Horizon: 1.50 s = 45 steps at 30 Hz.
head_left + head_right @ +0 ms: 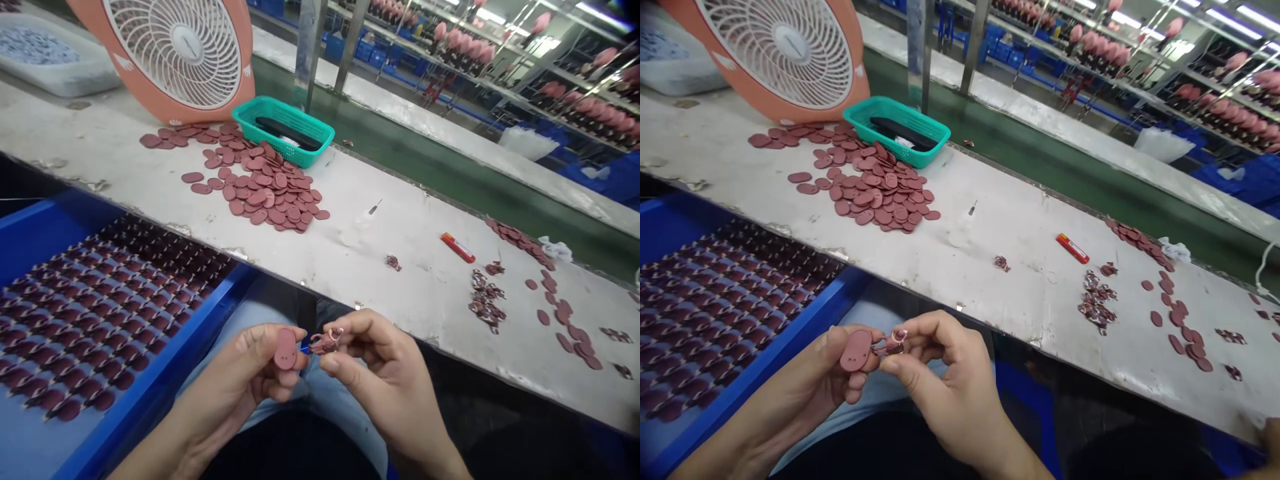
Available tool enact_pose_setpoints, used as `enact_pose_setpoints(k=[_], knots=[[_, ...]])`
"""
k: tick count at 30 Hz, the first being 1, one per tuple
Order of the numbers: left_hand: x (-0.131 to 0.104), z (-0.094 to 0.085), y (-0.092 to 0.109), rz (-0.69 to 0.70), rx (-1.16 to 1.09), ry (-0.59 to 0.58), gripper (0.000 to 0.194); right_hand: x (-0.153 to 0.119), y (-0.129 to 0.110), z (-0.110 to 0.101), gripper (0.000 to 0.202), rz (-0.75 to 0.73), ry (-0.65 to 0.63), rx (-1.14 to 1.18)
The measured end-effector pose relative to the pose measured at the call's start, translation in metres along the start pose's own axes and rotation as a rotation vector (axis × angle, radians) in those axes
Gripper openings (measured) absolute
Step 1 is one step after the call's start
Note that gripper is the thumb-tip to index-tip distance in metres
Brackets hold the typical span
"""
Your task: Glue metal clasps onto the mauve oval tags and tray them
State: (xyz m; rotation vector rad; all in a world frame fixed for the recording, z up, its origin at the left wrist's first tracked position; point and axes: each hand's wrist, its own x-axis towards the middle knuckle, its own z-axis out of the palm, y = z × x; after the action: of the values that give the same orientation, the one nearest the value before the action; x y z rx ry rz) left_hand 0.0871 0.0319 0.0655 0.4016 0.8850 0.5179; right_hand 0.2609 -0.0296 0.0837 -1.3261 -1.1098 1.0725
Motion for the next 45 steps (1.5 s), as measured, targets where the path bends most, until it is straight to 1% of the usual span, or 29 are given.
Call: enact_pose_setpoints(k=[2,4,6,8,13,19,21,24,26,32,37,45], knots=[[0.001,-0.005,-0.002,0.011,0.003,-0.096,0.047,0.003,-0.004,0.000,0.017,-0.090,-0.035,-0.078],[0.002,-0.010,-0.004,0.025,0.005,-0.164,0.046,0.007,-0.007,0.001,0.019,-0.188,-0.072,-0.152],[0.002,-0.013,-0.006,0.034,-0.005,-0.184,0.044,0.011,-0.009,0.002,0.020,-0.261,-0.103,-0.208],[0.001,-0.013,-0.006,0.035,-0.010,-0.175,0.043,0.013,-0.010,0.003,0.020,-0.292,-0.131,-0.247],[-0.001,-0.011,-0.002,0.010,0.006,-0.141,0.044,0.015,-0.012,0.003,0.029,-0.327,-0.192,-0.309],[-0.002,-0.010,-0.002,0.018,0.025,-0.154,0.043,0.019,-0.015,0.001,0.019,-0.384,-0.256,-0.400],[-0.002,-0.009,-0.003,0.009,0.015,-0.160,0.042,0.021,-0.017,0.000,0.016,-0.384,-0.285,-0.425],[-0.001,-0.009,-0.004,-0.013,-0.024,-0.200,0.039,0.023,-0.019,-0.001,0.014,-0.369,-0.314,-0.441],[-0.001,-0.009,-0.004,-0.020,-0.042,-0.199,0.038,0.024,-0.020,0.000,0.014,-0.382,-0.328,-0.448],[-0.002,-0.009,-0.004,-0.016,-0.021,-0.129,0.043,0.025,-0.022,0.001,0.015,-0.407,-0.343,-0.469],[-0.004,-0.010,-0.004,-0.032,-0.033,-0.098,0.040,0.025,-0.025,0.000,0.017,-0.418,-0.361,-0.501],[0.000,-0.014,-0.007,-0.049,-0.027,-0.133,0.038,0.028,-0.030,-0.001,0.012,-0.433,-0.410,-0.551]])
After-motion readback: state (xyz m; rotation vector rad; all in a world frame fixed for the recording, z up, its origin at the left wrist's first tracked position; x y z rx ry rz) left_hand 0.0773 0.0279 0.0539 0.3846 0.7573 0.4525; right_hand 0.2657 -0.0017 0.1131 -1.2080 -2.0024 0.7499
